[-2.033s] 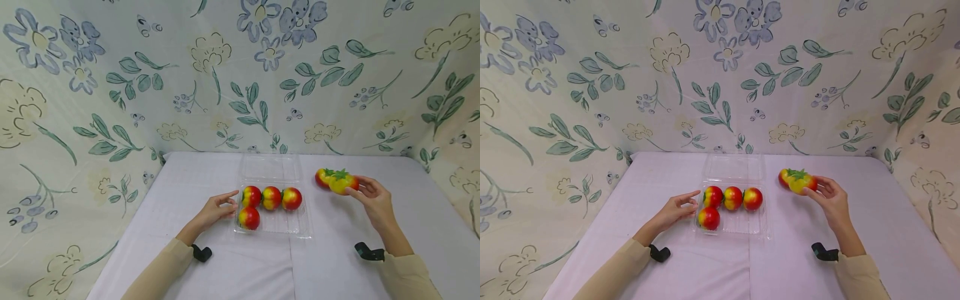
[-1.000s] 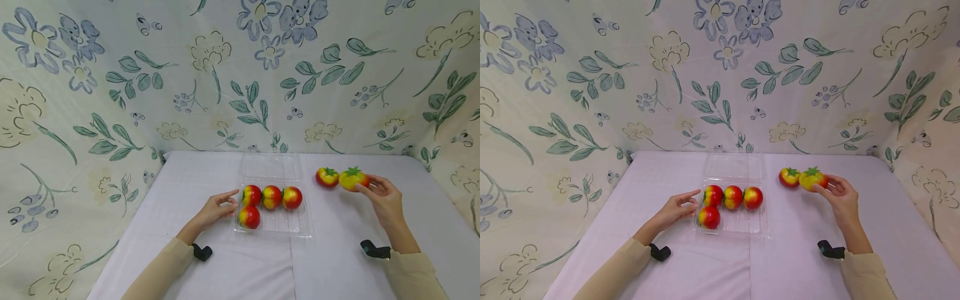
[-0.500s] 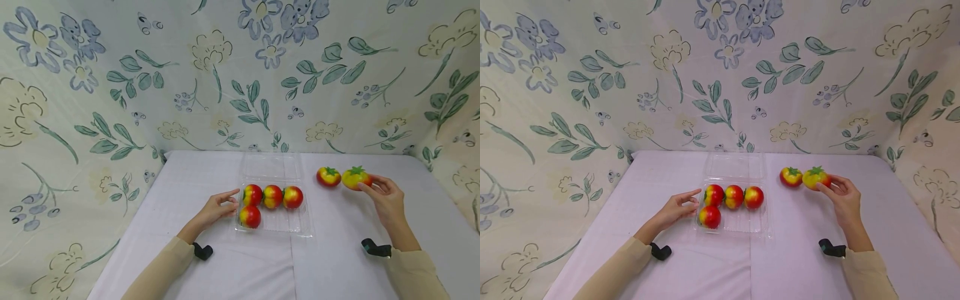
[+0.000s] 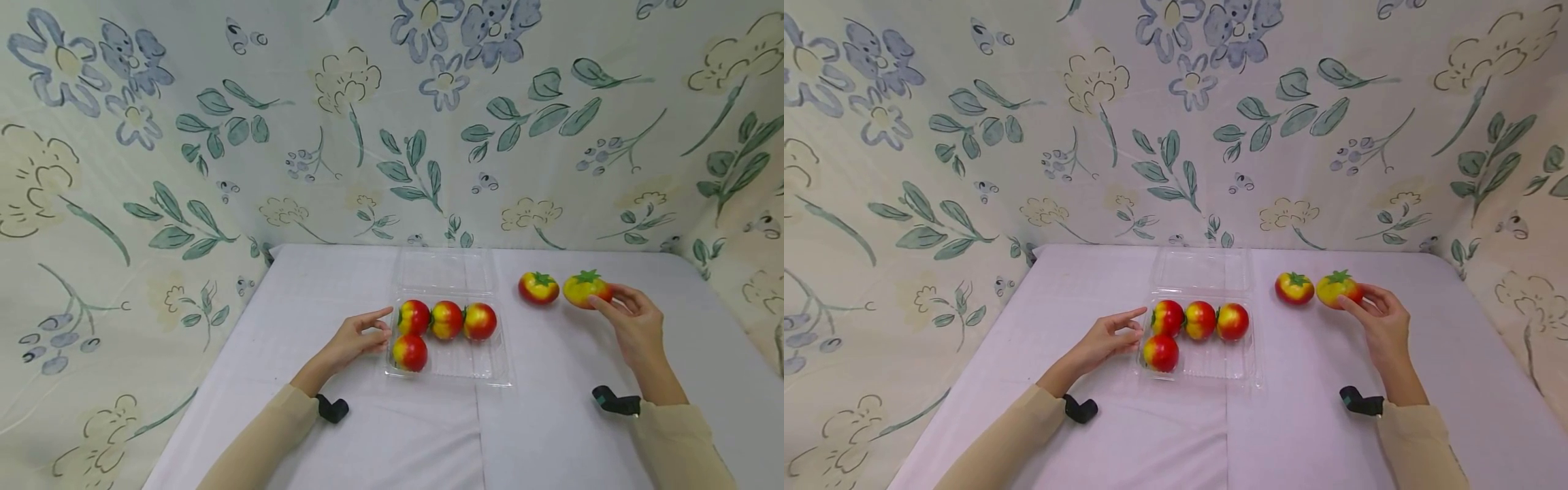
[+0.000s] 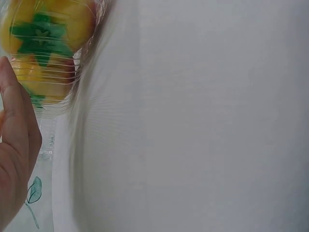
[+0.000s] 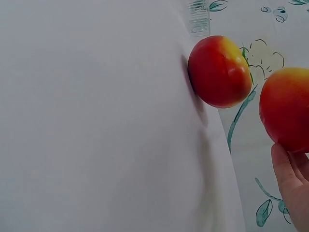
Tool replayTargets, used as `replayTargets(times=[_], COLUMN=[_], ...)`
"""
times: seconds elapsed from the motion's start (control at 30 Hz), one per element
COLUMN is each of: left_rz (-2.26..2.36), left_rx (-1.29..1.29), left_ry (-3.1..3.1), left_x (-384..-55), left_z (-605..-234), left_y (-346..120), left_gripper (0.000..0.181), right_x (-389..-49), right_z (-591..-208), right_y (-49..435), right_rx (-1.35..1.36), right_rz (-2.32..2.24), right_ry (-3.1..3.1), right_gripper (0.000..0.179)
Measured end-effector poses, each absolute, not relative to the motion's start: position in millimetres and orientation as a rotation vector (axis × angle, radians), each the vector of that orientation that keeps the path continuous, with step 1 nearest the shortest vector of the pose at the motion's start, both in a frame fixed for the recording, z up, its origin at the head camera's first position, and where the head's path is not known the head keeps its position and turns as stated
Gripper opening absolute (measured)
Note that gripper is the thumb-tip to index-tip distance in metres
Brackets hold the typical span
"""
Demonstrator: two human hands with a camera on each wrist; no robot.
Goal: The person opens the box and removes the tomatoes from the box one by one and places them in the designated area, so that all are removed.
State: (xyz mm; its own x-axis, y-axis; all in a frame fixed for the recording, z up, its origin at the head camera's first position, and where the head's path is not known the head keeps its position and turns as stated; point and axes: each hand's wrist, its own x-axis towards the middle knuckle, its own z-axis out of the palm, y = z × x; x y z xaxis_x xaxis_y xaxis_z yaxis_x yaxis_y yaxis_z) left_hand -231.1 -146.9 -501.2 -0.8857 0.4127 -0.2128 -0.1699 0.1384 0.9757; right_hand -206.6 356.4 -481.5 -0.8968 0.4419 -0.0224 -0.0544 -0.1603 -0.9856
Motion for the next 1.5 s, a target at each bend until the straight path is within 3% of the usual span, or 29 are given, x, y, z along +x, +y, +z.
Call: replayTargets(times=[0.43, 0.83, 1.5], left_rz=[1.816, 1.824, 1.837], left_rx=[0.244, 0.268, 0.26], left_ry=[1.966, 1.952, 1.946], left_x=[-231, -231, -231], left_z=[-500, -504, -504], left_y=[-147, -148, -147], left_gripper=[0.058, 0.058, 0.058], right_x=[-210, -215, -231], right_z=[-485, -483, -491], right_y=[364, 366, 374], right_rx=[-0.433, -0.599, -0.609], right_rz=[2.168, 2.104, 2.233], right_ry=[-1.752, -1.856, -1.68], right_gripper=[0.046, 0.052, 0.05])
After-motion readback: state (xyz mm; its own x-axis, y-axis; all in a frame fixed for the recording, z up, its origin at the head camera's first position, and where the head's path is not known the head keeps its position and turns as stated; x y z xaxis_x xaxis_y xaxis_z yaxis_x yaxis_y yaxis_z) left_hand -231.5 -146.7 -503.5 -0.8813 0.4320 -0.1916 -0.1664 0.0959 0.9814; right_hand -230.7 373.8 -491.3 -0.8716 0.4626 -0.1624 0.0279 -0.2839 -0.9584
